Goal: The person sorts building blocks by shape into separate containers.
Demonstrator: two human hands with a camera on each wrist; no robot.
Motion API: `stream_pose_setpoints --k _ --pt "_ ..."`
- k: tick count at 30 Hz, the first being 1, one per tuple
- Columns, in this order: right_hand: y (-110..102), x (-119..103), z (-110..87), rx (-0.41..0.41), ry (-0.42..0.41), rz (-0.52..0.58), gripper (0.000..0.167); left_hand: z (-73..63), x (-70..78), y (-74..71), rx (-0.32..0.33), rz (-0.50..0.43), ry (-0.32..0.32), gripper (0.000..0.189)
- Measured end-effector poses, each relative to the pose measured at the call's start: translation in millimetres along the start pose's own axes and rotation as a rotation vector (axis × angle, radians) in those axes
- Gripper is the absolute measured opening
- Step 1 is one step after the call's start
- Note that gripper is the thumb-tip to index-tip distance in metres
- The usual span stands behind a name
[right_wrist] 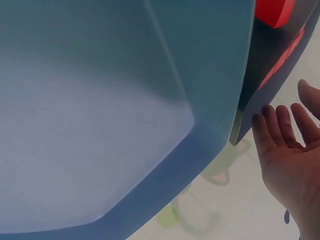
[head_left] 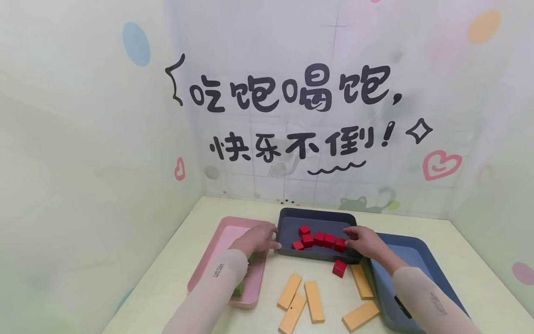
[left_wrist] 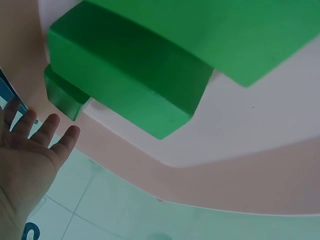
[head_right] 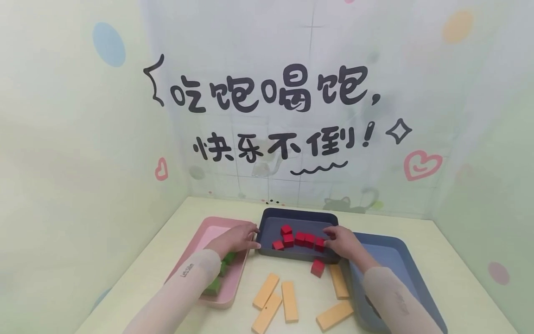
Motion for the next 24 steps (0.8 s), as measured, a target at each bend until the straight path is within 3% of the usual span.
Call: stream_pose_setpoints --k 11,17,24 --pt "-4 -15 -20.6 -0.008 0.008 0.058 0.043 -1.1 -3.4 -1.3 -0.004 -0.011 -0.001 0.054" --pt "11 -20 -34.8 -0.063 0.0 0.065 0.041 -1.8 -3.1 -2.3 -0.003 -0.01 0.0 0.054" --pt "29 -11 -42.7 -0.048 0.032 0.003 0.032 -2.6 -0.5 -1.1 -0.01 -0.021 0.0 0.054"
Point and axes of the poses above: each hand's wrist, its own z-axis towards the middle knuckle, its own y-axis out of the palm, x = y × z, the point moved 9 cm from there along z, towards the middle knuckle, and after that the axes turned 3 degrees about z, right-handed, at the moved point
